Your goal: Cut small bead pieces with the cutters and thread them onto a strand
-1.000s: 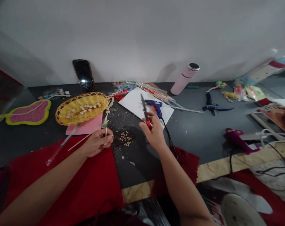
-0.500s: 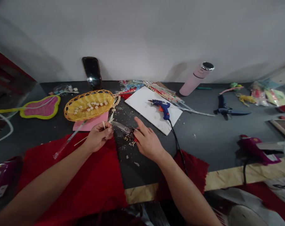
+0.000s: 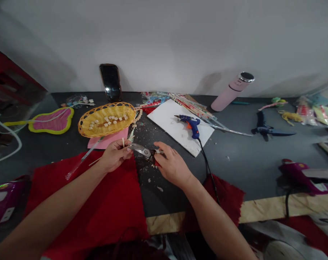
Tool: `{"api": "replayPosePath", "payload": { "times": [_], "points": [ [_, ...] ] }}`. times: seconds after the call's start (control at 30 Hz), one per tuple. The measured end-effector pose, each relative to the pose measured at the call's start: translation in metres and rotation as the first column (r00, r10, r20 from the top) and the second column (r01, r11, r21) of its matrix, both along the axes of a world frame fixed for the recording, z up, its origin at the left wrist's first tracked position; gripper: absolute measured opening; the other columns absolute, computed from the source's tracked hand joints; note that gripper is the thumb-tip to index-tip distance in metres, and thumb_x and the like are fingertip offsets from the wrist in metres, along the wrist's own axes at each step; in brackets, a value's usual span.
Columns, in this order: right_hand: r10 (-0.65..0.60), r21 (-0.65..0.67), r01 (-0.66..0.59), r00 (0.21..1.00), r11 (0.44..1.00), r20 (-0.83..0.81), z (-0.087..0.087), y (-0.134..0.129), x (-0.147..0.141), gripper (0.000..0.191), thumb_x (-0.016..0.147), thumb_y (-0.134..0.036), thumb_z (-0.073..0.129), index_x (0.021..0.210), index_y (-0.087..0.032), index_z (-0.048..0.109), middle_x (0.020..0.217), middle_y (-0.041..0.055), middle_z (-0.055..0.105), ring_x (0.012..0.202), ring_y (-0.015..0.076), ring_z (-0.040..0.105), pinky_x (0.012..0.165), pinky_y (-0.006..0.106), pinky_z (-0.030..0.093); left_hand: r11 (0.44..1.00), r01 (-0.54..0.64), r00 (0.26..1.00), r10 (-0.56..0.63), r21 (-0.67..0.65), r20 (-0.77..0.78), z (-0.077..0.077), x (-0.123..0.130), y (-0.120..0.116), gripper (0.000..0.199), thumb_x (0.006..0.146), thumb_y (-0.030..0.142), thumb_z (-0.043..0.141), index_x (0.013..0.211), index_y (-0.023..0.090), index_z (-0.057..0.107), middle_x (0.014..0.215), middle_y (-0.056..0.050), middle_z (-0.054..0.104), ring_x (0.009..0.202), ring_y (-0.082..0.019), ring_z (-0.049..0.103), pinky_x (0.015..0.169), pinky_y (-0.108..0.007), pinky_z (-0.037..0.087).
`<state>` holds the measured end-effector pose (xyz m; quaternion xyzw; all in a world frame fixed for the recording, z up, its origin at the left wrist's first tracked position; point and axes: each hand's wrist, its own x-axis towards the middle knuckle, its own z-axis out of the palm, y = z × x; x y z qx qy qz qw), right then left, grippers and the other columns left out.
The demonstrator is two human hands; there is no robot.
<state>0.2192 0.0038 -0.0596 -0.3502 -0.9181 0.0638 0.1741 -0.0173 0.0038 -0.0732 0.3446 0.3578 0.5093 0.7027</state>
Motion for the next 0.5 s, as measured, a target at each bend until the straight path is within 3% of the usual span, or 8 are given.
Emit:
{"api": "replayPosePath", "payload": {
  "times": [0.37, 0.5],
  "points": [
    [0.052, 0.001, -0.052, 0.998, 0.999, -0.028, 0.0021, 0.0023, 0.0031, 0.013, 0.081, -0.009, 0.049, 0.09, -0.016, 0.055, 0.127, 0.0163, 0.047, 0.115, 0.0269, 0.048, 0.092, 0.046, 0.046, 1.0, -0.007, 0.999, 0.007, -0.01, -0.039, -0.0007, -0.0004, 0.0006, 0.023, 0.066, 0.026, 0.075, 0.074, 0.013, 0.058, 0.054, 0.003, 0.052, 0.045, -0.004, 0.036, 0.046, -0.019, 0.026],
    [0.028, -0.067, -0.032, 0.997, 0.997, -0.065, 0.0006, 0.002, 0.0032, 0.036, 0.079, -0.01, 0.051, 0.115, -0.016, 0.048, 0.123, 0.0147, 0.053, 0.108, 0.0262, 0.053, 0.088, 0.045, 0.049, 1.0, -0.018, 0.997, 0.018, -0.002, -0.069, -0.0031, -0.0003, -0.0003, 0.023, 0.067, 0.026, 0.075, 0.075, 0.013, 0.058, 0.056, 0.004, 0.052, 0.047, -0.004, 0.038, 0.047, -0.019, 0.029]
  ]
}}
